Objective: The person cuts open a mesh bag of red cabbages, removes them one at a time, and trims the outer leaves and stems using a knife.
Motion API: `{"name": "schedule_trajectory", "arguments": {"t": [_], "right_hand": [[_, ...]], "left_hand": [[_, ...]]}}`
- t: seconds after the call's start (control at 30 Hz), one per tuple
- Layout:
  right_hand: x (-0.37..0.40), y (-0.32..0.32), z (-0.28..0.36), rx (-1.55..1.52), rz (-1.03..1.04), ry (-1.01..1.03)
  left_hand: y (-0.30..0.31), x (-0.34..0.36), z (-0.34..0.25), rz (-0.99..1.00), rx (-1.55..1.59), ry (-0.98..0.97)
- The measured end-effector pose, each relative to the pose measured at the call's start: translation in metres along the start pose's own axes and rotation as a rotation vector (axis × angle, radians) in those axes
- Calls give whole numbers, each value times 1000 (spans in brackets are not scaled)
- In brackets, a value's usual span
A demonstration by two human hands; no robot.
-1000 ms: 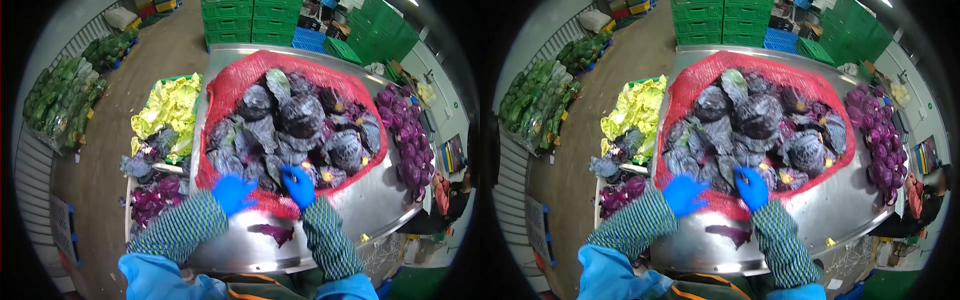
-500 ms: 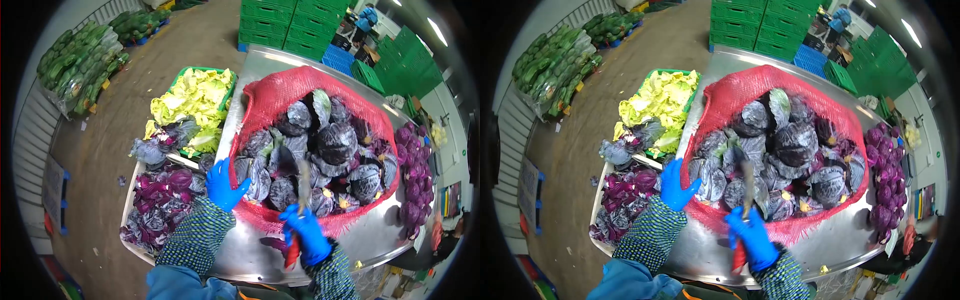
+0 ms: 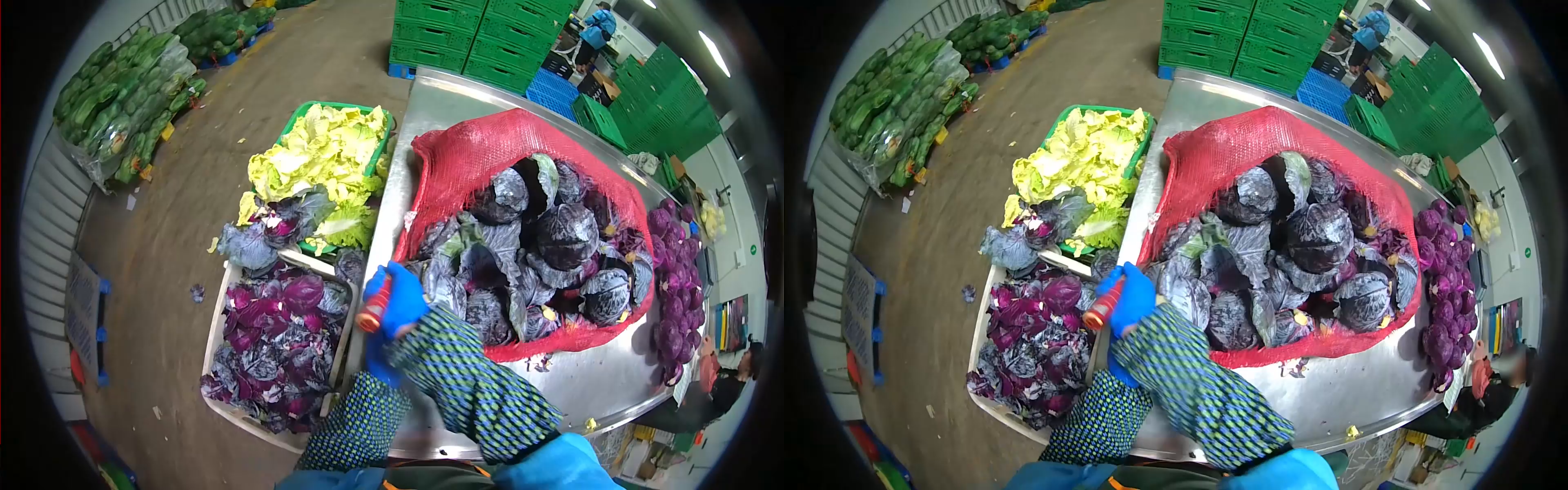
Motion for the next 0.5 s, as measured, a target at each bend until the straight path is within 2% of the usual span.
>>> {"name": "schedule_trajectory", "arguments": {"t": [0.03,0.07,0.1,0.13,0.17,0.2,0.23,0.27,0.3,0.33,0.37,0.4,0.43,0.47,0.5], "right_hand": [[-34,1,-18,161,33,53],[-20,-7,-17,621,326,411],[27,-16,-7,170,89,284],[28,4,-35,-41,115,-109],[40,14,-43,-146,354,-605],[70,22,1,-87,313,-687],[81,51,13,98,308,-718],[98,70,42,262,248,-577],[94,95,61,381,243,-244],[95,120,90,410,72,30],[79,158,100,390,-231,203],[70,180,129,618,-314,536],[58,204,147,857,-274,943],[41,243,137,812,-333,901],[37,287,117,731,-441,631]], "left_hand": [[-17,16,2,24,298,44],[-40,57,10,64,614,94],[-58,77,16,75,721,100],[-72,85,20,57,764,93],[-85,82,23,18,786,83],[-97,70,22,-36,809,73],[-110,54,18,-84,823,66],[-123,38,12,-242,957,92],[-127,16,5,-135,1058,143],[-163,8,-18,-216,896,27],[-172,-20,-24,-44,1057,17],[-182,-38,-33,159,1029,-61],[-182,-51,-38,291,925,-290],[-178,-60,-17,-41,1356,13],[-126,-86,9,85,1438,347]]}}
Point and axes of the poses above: each hand's wrist, its own x-axis away from the middle knuckle, its own y-axis out of the back of the hand, z = x × y, the point moved 6 cm from there along -x, towards the middle knuckle, and after that the axes turned 15 degrees about -z, right-handed, at the moved point
